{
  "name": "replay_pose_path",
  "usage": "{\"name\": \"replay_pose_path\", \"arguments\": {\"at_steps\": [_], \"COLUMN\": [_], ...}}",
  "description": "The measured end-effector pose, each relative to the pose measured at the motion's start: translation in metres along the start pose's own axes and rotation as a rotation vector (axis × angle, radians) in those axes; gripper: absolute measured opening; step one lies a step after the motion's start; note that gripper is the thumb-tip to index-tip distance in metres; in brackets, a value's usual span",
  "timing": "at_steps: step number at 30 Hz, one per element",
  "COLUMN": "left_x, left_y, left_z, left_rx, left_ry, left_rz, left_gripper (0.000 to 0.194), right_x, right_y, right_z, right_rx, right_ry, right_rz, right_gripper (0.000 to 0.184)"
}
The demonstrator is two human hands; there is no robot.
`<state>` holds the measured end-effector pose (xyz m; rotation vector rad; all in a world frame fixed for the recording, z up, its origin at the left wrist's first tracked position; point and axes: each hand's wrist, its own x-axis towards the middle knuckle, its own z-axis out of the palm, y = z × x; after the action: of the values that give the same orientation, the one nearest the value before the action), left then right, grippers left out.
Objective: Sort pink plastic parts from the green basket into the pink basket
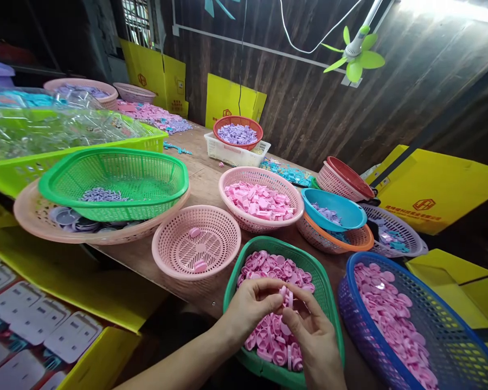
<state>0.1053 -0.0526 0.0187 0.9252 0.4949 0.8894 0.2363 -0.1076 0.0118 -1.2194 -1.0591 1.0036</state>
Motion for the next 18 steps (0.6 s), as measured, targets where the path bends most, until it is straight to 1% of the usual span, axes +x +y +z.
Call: {"name": "replay_pose_path", "arguments": {"at_steps": [4,7,13,16,18], "left_x": [-0.006,-0.011,-0.017,-0.019,-0.020], "left_y": [0.005,0.006,0.006,0.011,0.017], "left_z": [-0.001,-0.002,-0.006,-0.008,-0.009], "left_rx": [-0.048,-0.043,0.057,0.099,0.171], "left_ry": [0.028,0.018,0.034,0.023,0.017], "left_rz": [-0.004,-0.004,-0.013,-0.034,-0.036], "left_gripper": [0.036,0.034,0.032,0.027,0.024], "right_x": [-0.002,-0.003,-0.004,-0.004,-0.004], "right_y": [-0.001,-0.005,-0.005,-0.004,-0.006], "right_z": [0.000,0.002,0.004,0.004,0.004], "right_rx": [-0.017,-0.029,-0.039,-0.012,-0.005], "right_ry": [0.035,0.046,0.004,-0.011,-0.023], "right_rz": [-0.029,-0.013,0.032,0.037,0.038], "right_gripper": [0.031,0.032,0.033,0.032,0.031]}}
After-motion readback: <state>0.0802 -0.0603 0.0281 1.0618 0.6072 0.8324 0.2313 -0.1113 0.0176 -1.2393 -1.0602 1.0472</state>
